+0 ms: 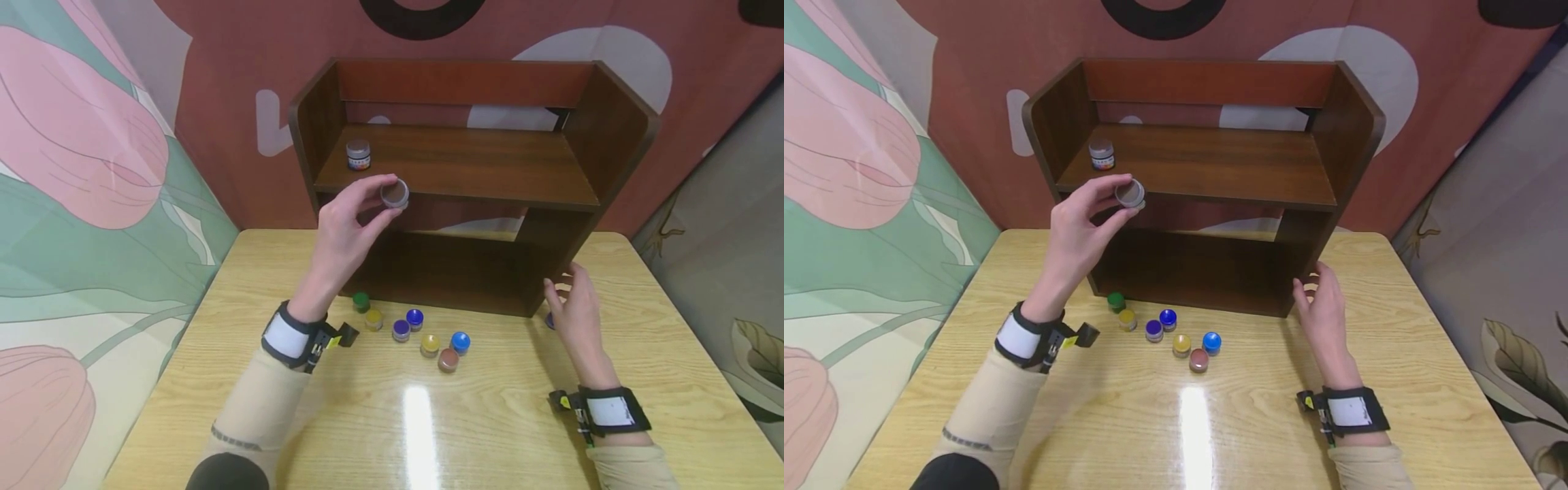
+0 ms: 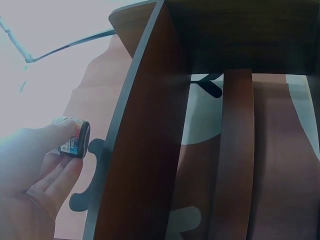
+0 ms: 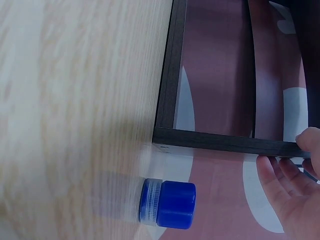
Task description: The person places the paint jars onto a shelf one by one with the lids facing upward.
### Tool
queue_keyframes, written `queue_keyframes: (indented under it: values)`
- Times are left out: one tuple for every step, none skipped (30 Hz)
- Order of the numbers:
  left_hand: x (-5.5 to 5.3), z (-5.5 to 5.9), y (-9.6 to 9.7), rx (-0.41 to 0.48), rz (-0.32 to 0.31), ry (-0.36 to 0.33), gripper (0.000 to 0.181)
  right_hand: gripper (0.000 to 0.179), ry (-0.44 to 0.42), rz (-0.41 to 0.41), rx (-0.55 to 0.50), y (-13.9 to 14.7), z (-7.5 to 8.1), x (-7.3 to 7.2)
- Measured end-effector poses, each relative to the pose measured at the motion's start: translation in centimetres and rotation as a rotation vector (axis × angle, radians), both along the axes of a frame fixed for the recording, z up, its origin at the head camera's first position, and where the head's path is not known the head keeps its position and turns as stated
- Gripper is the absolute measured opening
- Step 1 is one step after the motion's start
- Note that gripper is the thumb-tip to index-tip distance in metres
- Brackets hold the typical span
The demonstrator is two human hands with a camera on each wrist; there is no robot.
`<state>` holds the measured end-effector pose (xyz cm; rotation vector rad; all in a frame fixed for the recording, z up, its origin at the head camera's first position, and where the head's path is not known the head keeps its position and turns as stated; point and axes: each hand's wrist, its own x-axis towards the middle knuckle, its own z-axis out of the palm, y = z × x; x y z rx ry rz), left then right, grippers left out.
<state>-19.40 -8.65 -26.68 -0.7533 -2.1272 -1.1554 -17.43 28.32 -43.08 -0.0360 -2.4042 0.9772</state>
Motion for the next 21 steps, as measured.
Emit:
queue_keyframes:
  values:
    - [-0.1,0.1,0.0,-0.001,0.000,-0.003,0.044,0.043,0.000,-0.001,0.002,0.0,0.0,0.0]
    - [-0.1,0.2,0.1,-0.003,-0.001,-0.006,0.044,0.043,0.001,-0.002,0.002,0.0,0.0,0.0]
    - [-0.2,0.3,0.1,-0.005,0.000,-0.010,0.044,0.043,0.001,-0.002,0.000,0.0,0.0,0.0]
    - [-0.3,0.3,0.2,-0.007,0.000,-0.014,0.044,0.043,0.002,-0.001,-0.001,0.0,0.0,0.0]
    - [-0.4,0.4,0.3,-0.011,0.002,-0.018,0.044,0.043,0.002,-0.002,0.001,0.0,0.0,0.0]
    - [-0.4,0.5,0.3,-0.014,0.003,-0.020,0.044,0.043,0.001,-0.003,0.002,0.0,0.0,0.0]
    - [-0.5,0.5,0.4,-0.018,0.004,-0.021,0.044,0.043,0.002,-0.003,0.002,0.0,0.0,0.0]
    - [-0.6,0.6,0.5,-0.022,0.006,-0.023,0.045,0.043,0.004,-0.003,0.000,0.0,0.0,0.1]
    - [-0.7,0.7,0.5,-0.028,0.009,-0.024,0.045,0.043,0.006,-0.001,-0.002,0.0,0.0,0.1]
    - [-0.8,0.7,0.6,-0.033,0.011,-0.023,0.045,0.043,0.007,0.000,-0.002,0.0,0.0,0.1]
    - [-0.9,0.8,0.7,-0.037,0.010,-0.022,0.045,0.043,0.009,0.002,-0.004,0.0,0.0,0.1]
    - [-1.0,0.9,0.7,-0.043,0.010,-0.021,0.045,0.043,0.010,0.002,-0.007,0.1,0.0,0.1]
    - [-1.1,1.0,0.8,-0.048,0.008,-0.016,0.045,0.043,0.013,0.004,-0.009,0.1,0.1,0.1]
    - [-1.3,1.0,0.9,-0.052,0.006,-0.014,0.044,0.043,0.013,0.005,-0.009,0.1,0.1,0.1]
    - [-1.4,1.1,0.9,-0.057,0.004,-0.009,0.044,0.043,0.014,0.007,-0.009,0.0,0.1,0.1]
    - [-1.5,1.1,1.0,-0.059,0.001,-0.004,0.044,0.043,0.017,0.009,-0.008,0.0,0.1,0.1]
    - [-1.6,1.2,1.0,-0.063,-0.001,-0.001,0.043,0.043,0.020,0.010,-0.006,0.0,0.1,0.1]
    - [-1.7,1.2,1.1,-0.068,-0.002,0.001,0.043,0.042,0.023,0.011,-0.004,0.0,0.1,0.1]
    - [-1.8,1.3,1.2,-0.069,-0.004,0.002,0.043,0.042,0.028,0.015,-0.002,0.0,0.2,0.1]
    - [-1.9,1.3,1.2,-0.072,-0.004,0.002,0.043,0.042,0.032,0.019,-0.002,-0.1,0.2,0.1]
    - [-1.9,1.3,1.3,-0.076,-0.003,0.001,0.043,0.042,0.038,0.021,-0.003,-0.1,0.2,0.1]
